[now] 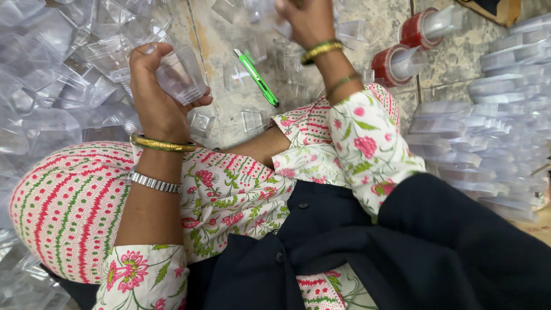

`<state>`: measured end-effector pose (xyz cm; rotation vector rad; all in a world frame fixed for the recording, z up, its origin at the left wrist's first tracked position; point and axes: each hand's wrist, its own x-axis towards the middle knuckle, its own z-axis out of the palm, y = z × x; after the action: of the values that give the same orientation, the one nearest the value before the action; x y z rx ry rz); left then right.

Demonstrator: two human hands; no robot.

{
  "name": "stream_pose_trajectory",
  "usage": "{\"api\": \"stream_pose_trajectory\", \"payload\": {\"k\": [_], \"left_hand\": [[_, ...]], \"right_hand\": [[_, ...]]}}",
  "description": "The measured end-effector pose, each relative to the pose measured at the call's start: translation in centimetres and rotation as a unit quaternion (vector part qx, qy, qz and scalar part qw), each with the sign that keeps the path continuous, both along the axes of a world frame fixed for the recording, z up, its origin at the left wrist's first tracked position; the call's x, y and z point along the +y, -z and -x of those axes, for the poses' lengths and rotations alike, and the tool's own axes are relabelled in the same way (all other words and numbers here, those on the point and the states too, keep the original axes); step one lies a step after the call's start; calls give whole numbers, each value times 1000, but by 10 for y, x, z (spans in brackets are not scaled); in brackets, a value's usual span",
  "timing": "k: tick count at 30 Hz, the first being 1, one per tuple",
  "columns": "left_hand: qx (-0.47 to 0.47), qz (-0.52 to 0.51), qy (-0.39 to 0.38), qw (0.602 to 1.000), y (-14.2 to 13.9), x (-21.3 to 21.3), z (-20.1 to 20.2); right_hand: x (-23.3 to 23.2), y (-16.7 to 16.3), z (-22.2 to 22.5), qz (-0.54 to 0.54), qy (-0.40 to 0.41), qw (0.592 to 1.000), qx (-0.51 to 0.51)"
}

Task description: The person sits on the floor surrounded by piles of clear plastic cups and nests cups one into another to build stacks, occasionally picking up loose cups from the floor and setting finished stacks aside.

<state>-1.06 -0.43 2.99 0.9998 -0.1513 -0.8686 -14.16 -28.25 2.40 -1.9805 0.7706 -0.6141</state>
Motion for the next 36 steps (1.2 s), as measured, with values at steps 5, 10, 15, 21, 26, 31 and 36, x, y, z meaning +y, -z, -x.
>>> {"api": "stream_pose_trajectory", "payload": {"k": [5,10,15,21,26,31,36], "left_hand": [[-43,-35,31,998,9,2,8],[-141,-73,58,986,24,3,11],[-622,-111,85,770,22,0,12],[-185,-337,224,895,1,-4,22],[-320,-354,261,839,14,-7,23],[-264,-175,217,923,18,-9,24],[-241,-259,155,922,-9,-2,20]], "right_hand": [[15,10,21,133,2,991,-17],[31,17,13,357,-111,923,94],[30,20,24,300,-130,933,152],[37,13,19,251,-93,924,274],[76,0,14,-313,-187,930,50],[60,0,-20,-119,-164,979,20],[23,7,-22,400,10,910,111]]}}
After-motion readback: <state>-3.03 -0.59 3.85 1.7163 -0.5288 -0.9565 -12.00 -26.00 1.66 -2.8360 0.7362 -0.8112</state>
